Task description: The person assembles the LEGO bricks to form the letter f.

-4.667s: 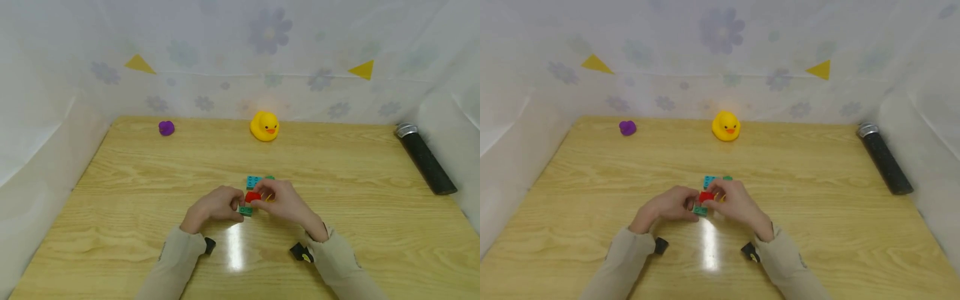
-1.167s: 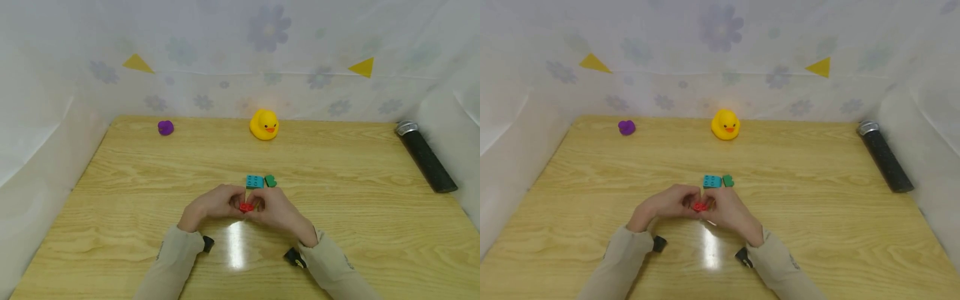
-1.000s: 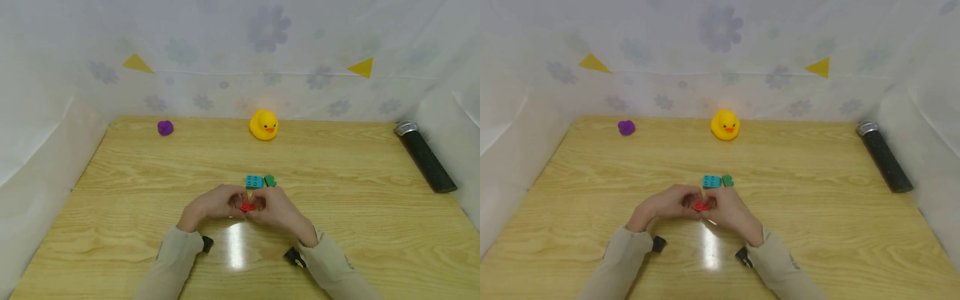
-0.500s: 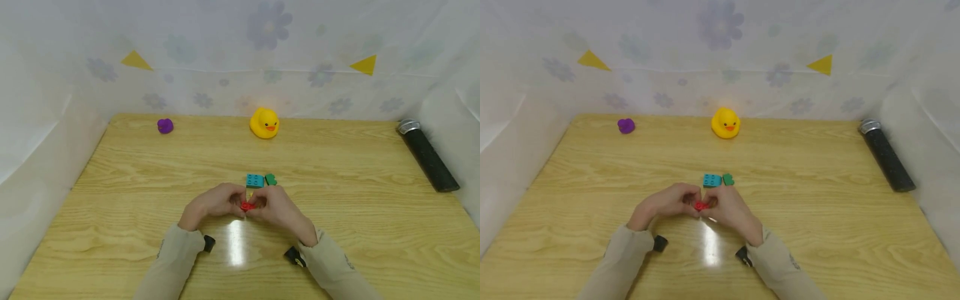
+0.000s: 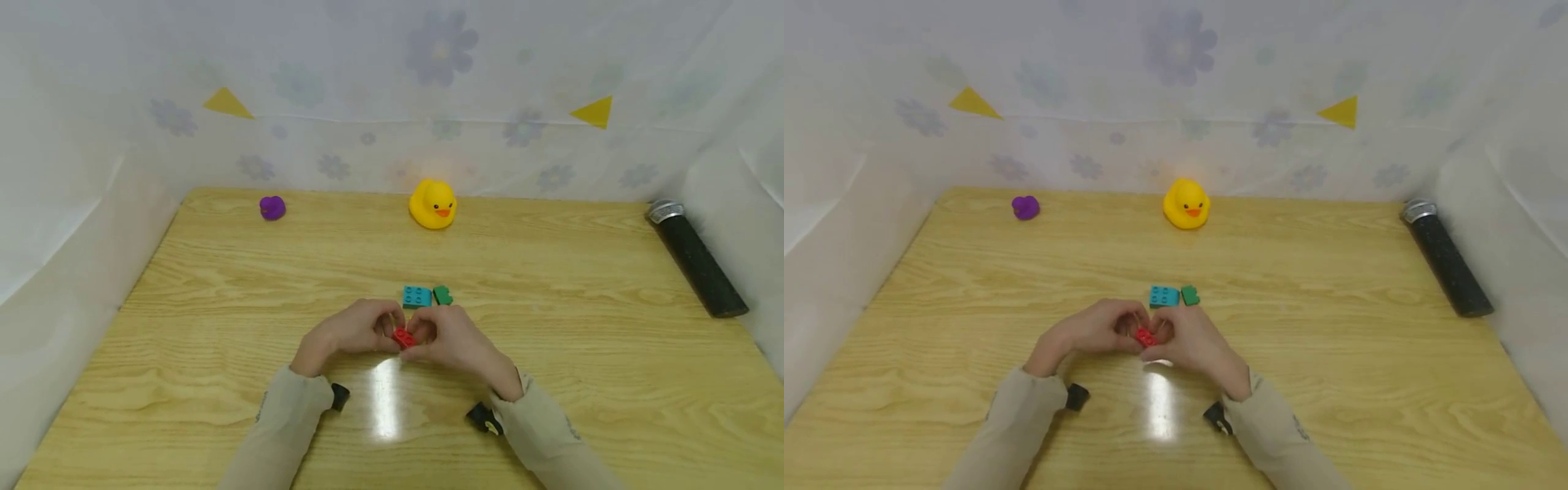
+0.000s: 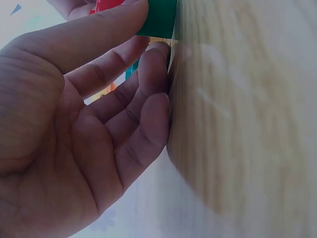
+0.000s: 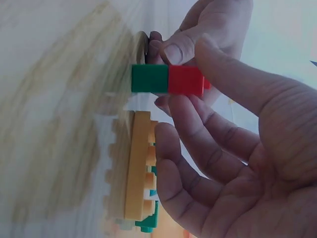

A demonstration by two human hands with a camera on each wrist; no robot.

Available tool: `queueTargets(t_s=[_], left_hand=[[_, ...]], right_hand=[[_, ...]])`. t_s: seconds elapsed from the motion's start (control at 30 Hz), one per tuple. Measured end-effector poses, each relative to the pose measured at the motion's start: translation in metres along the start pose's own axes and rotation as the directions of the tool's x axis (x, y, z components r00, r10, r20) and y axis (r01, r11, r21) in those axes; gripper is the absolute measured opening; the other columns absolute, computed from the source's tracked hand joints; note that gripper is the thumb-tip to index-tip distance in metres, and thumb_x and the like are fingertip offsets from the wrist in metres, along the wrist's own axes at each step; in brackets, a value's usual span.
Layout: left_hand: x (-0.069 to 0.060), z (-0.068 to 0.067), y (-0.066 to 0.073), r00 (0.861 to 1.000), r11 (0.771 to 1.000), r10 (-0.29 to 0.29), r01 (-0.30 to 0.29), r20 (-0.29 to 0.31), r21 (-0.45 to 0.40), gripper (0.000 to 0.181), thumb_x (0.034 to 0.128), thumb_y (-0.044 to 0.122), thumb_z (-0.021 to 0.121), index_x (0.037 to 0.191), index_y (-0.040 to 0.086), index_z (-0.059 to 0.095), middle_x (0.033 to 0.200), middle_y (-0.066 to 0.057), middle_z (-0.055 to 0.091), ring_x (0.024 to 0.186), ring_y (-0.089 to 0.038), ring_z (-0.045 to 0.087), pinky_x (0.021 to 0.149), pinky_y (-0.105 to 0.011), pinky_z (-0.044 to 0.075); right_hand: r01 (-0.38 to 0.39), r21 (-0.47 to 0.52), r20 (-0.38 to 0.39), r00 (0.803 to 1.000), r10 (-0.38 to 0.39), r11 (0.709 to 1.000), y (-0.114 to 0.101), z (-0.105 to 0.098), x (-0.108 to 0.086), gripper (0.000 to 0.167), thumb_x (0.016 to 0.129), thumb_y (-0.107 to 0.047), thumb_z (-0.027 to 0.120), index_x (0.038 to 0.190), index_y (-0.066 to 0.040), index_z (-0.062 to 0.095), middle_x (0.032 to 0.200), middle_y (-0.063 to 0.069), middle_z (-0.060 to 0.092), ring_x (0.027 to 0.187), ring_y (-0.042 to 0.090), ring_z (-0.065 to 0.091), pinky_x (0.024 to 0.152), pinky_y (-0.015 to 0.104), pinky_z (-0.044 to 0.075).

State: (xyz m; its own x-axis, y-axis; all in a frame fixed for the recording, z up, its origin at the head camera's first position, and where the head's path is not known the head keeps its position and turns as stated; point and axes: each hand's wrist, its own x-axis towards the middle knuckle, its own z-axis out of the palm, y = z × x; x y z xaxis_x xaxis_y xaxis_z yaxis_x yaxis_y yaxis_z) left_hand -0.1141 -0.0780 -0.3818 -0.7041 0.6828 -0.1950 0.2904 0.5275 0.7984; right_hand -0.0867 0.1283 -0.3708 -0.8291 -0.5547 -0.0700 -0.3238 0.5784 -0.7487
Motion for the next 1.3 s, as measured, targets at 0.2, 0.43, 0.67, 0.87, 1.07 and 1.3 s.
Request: queueTargets(t_s=[0.2,0.43,0.67,0.87,1.07,1.3], left_hand=[[0.000,0.000,0.000,1.000,1.000,-0.017,0.017,0.000,-0.009,0.019,0.0842,0.012,0.074,0.097,0.011,0.060,0.081,0.003,0.061,0.074,-0.010,0.057,0.071,-0.025,0.048],[-0.003,0.001,0.001,0.999,0.999,-0.046,0.046,0.024,-0.019,0.031,0.0777,0.011,0.080,0.101,0.013,0.059,0.084,0.000,0.061,0.075,-0.012,0.056,0.069,-0.027,0.046],[-0.002,0.001,0.003,0.999,0.999,-0.036,0.035,0.034,0.008,0.039,0.0736,0.024,0.085,0.099,0.017,0.056,0.084,-0.001,0.060,0.076,-0.013,0.055,0.068,-0.027,0.045],[-0.001,0.001,0.003,0.999,1.000,-0.014,0.013,0.048,0.016,0.037,0.0760,0.019,0.083,0.100,0.017,0.054,0.083,-0.002,0.060,0.074,-0.012,0.055,0.068,-0.027,0.045],[0.000,0.002,0.002,0.998,0.999,-0.034,0.034,0.049,0.014,0.035,0.0772,0.020,0.082,0.099,0.016,0.054,0.082,-0.002,0.060,0.073,-0.012,0.054,0.067,-0.027,0.044],[0.001,0.001,0.002,0.999,1.000,-0.017,0.017,0.031,0.007,0.034,0.0773,0.015,0.081,0.099,0.015,0.054,0.081,0.000,0.061,0.073,-0.010,0.056,0.067,-0.025,0.045]], right_hand=[[-0.023,-0.005,0.044,0.999,0.023,1.000,0.001,-0.002,-0.001,0.023,0.076,-0.023,0.082,0.078,-0.011,0.063,0.068,-0.008,0.061,0.060,0.005,0.055,0.057,0.023,0.047],[0.000,-0.012,0.050,0.999,0.000,1.000,0.003,0.001,-0.001,0.021,0.080,-0.025,0.079,0.075,-0.012,0.063,0.065,-0.008,0.059,0.058,0.005,0.052,0.055,0.023,0.045],[0.031,0.001,0.115,0.993,-0.031,1.000,0.003,0.000,-0.001,0.016,0.083,-0.023,0.077,0.081,-0.011,0.066,0.066,-0.009,0.060,0.058,0.002,0.051,0.055,0.022,0.045],[0.004,0.003,0.089,0.996,-0.004,1.000,0.005,-0.013,-0.003,0.010,0.084,-0.017,0.075,0.085,-0.011,0.067,0.072,-0.007,0.062,0.064,0.006,0.055,0.060,0.024,0.047],[-0.037,-0.035,-0.032,0.999,0.036,0.999,0.015,-0.032,-0.005,0.010,0.083,-0.010,0.075,0.089,-0.006,0.067,0.077,-0.003,0.063,0.069,0.011,0.057,0.064,0.027,0.048],[-0.063,-0.040,-0.062,0.996,0.061,0.997,0.024,-0.038,-0.003,0.010,0.084,-0.006,0.073,0.092,-0.004,0.068,0.080,-0.001,0.064,0.072,0.013,0.057,0.066,0.029,0.049]])
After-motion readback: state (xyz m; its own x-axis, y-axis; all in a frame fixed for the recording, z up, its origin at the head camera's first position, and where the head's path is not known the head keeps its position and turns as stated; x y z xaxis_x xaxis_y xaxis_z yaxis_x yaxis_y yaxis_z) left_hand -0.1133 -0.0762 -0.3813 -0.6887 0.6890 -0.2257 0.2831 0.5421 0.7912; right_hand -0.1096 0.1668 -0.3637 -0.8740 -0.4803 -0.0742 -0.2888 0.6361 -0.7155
